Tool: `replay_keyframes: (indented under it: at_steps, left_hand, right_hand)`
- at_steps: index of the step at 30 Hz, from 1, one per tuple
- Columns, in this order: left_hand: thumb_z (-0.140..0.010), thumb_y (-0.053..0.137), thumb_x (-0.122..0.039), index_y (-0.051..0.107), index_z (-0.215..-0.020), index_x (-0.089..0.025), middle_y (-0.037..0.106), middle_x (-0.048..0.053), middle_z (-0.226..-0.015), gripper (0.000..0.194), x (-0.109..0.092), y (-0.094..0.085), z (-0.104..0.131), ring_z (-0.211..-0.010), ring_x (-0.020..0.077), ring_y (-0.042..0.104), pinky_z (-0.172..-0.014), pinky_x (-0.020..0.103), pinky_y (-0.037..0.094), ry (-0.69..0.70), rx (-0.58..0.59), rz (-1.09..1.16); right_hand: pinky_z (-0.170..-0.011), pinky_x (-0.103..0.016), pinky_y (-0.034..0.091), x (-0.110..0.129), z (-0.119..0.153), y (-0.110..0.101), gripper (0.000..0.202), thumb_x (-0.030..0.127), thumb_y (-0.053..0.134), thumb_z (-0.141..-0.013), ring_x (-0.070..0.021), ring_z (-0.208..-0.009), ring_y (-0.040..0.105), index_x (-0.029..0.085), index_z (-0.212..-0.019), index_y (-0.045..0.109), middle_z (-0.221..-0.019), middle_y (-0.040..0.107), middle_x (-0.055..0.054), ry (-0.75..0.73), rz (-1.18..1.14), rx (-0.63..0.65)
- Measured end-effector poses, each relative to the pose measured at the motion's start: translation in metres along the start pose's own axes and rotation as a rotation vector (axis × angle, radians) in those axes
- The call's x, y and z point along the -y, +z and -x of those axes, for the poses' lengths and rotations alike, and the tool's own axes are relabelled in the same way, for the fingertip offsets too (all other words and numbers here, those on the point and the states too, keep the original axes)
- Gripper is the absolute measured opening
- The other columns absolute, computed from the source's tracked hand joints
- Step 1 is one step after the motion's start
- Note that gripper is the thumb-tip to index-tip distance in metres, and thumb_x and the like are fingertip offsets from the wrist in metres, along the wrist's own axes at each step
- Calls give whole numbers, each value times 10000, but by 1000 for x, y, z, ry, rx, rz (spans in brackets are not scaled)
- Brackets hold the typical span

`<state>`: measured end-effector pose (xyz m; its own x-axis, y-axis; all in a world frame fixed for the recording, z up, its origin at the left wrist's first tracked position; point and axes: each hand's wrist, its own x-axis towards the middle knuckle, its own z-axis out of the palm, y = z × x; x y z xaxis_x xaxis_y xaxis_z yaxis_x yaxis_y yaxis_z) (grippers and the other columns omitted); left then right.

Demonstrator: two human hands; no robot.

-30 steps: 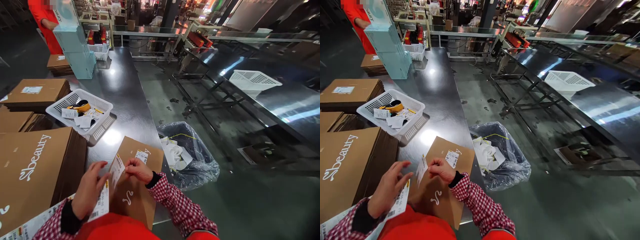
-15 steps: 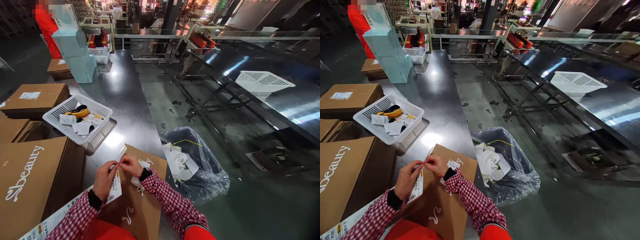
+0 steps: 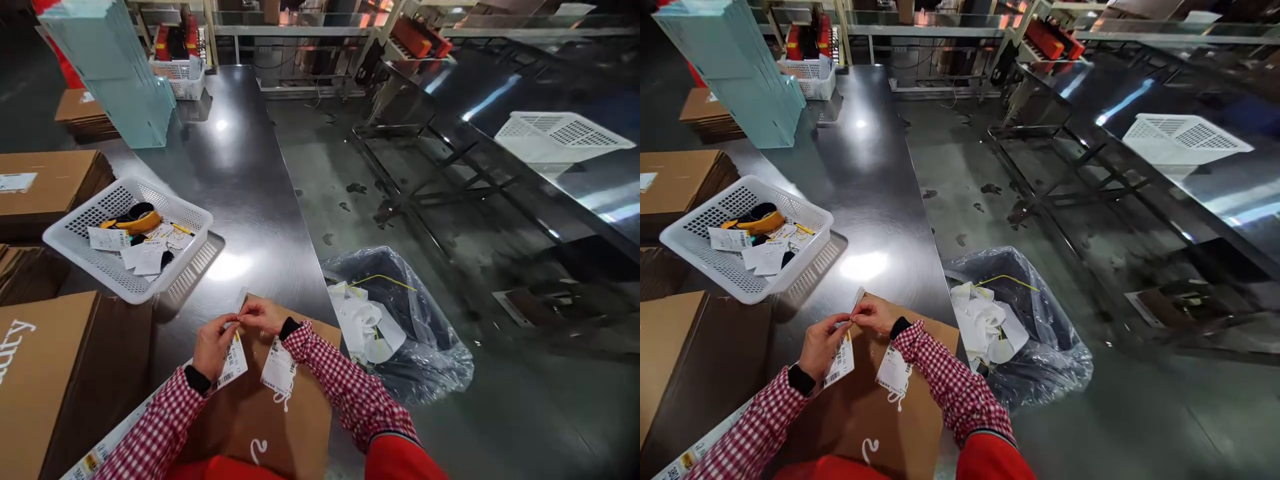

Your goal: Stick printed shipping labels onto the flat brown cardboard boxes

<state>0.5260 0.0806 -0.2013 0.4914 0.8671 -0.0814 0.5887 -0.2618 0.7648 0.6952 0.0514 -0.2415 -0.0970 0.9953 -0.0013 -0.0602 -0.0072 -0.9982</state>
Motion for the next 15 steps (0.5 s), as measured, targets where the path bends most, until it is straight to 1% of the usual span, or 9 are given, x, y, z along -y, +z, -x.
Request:
replay_keyframes:
  at_steps: [4, 7, 11, 13, 15]
  left_hand:
    - [-805, 556, -360, 733, -916, -177, 756, 55, -835, 278, 4, 4, -11, -697, 174, 664, -683, 267, 502, 0, -8, 10]
    - [-800, 565, -363, 740, -891, -175, 760, 59, -863, 272, 7, 7, -15, -731, 183, 680, -718, 276, 513, 11, 15, 26]
    - [-815, 550, -406, 731, -897, -164, 760, 46, -823, 313, 16, 13, -17, -653, 162, 675, -617, 244, 523, 16, 25, 37]
    - [-830, 533, -424, 723, -902, -157, 757, 40, -797, 336, 21, 16, -18, -621, 152, 669, -578, 231, 520, 22, 15, 16]
    - [-851, 511, -411, 715, -907, -151, 751, 43, -797, 335, 24, 19, -19, -633, 152, 671, -591, 231, 523, 32, -13, -39]
  right_hand:
    - [-612, -244, 401, -11, -4, -3, 215, 353, 671, -706, -90, -615, 485, 146, -695, 614, -642, 550, 31, 72, -140, -58]
    - [-609, -238, 395, -19, -5, -6, 191, 320, 673, -691, -84, -600, 481, 140, -678, 613, -628, 549, 35, 121, -160, -63]
    - [-565, -220, 368, -24, -4, -10, 84, 228, 630, -715, -80, -578, 467, 144, -708, 634, -632, 551, 37, 83, -6, -31]
    - [-561, -215, 360, -24, -5, -12, 49, 178, 604, -727, -82, -585, 471, 147, -717, 641, -645, 553, 35, 23, 89, -32]
    - [-591, -215, 374, -25, -9, -16, 55, 123, 593, -722, -88, -623, 490, 145, -709, 641, -681, 560, 26, -63, 200, -46]
